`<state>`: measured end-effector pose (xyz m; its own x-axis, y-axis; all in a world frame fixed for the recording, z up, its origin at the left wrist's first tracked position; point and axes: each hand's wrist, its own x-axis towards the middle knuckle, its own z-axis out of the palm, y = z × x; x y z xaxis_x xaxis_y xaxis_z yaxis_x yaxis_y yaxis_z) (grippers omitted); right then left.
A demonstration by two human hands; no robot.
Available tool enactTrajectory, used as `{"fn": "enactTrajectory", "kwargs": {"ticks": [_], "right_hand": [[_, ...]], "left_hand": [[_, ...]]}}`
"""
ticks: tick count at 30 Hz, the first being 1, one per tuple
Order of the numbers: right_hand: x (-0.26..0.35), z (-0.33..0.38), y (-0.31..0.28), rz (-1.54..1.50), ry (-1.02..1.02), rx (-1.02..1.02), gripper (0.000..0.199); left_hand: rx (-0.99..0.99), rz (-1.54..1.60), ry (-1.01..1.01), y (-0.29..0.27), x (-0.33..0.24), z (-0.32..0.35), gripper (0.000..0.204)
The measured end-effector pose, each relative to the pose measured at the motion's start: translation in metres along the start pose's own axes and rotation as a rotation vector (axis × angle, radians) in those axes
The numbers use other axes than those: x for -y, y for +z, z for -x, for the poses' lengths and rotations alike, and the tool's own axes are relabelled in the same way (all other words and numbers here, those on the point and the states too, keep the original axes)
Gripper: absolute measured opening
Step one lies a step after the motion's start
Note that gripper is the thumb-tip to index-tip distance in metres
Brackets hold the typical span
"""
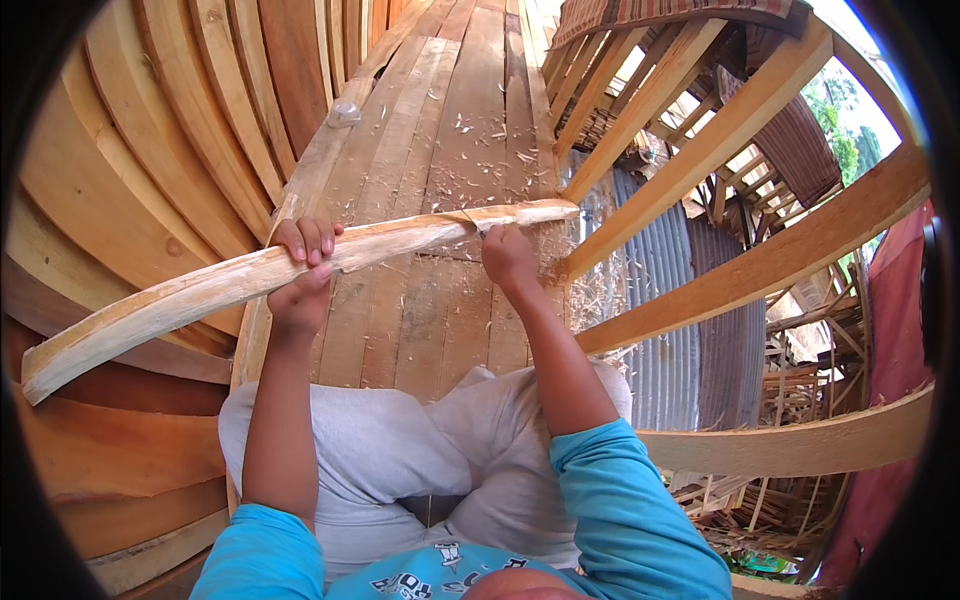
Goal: The person sits on a wooden floor and uses a knife to shave and shape a long wooden plank. They hold the plank with one hand and repeatedly scrape along its surface with the knife, producing wood shavings. The person briefly pauses to adjust a nearby power tool before resuming carving.
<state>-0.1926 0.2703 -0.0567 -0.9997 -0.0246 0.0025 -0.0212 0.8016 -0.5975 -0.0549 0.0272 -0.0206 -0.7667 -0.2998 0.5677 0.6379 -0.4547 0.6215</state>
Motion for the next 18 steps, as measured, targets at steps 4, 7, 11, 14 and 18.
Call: {"fn": "enactTrajectory", "kwargs": {"ticks": [4,7,11,14,18], "right_hand": [[-0.001,0.0,0.014,0.048,-0.002,-0.028,0.055],[-0.113,-0.04,-0.014,0.162,-0.011,0.055,0.051],[-0.132,-0.063,-0.009,0.212,0.004,0.171,0.05],[-0.066,-0.024,0.029,0.041,-0.082,0.003,0.053],[0.022,0.026,0.014,-0.054,-0.099,-0.027,0.054]], "left_hand": [[0.004,-0.012,-0.013,-0.005,-0.005,0.003,0.036],[0.031,0.021,-0.005,0.005,0.0,-0.005,0.036],[0.042,0.016,0.018,-0.003,0.004,-0.004,0.036],[0.045,0.005,0.026,-0.004,0.004,-0.004,0.036],[0.023,-0.007,0.021,-0.008,-0.005,0.001,0.036]]}}
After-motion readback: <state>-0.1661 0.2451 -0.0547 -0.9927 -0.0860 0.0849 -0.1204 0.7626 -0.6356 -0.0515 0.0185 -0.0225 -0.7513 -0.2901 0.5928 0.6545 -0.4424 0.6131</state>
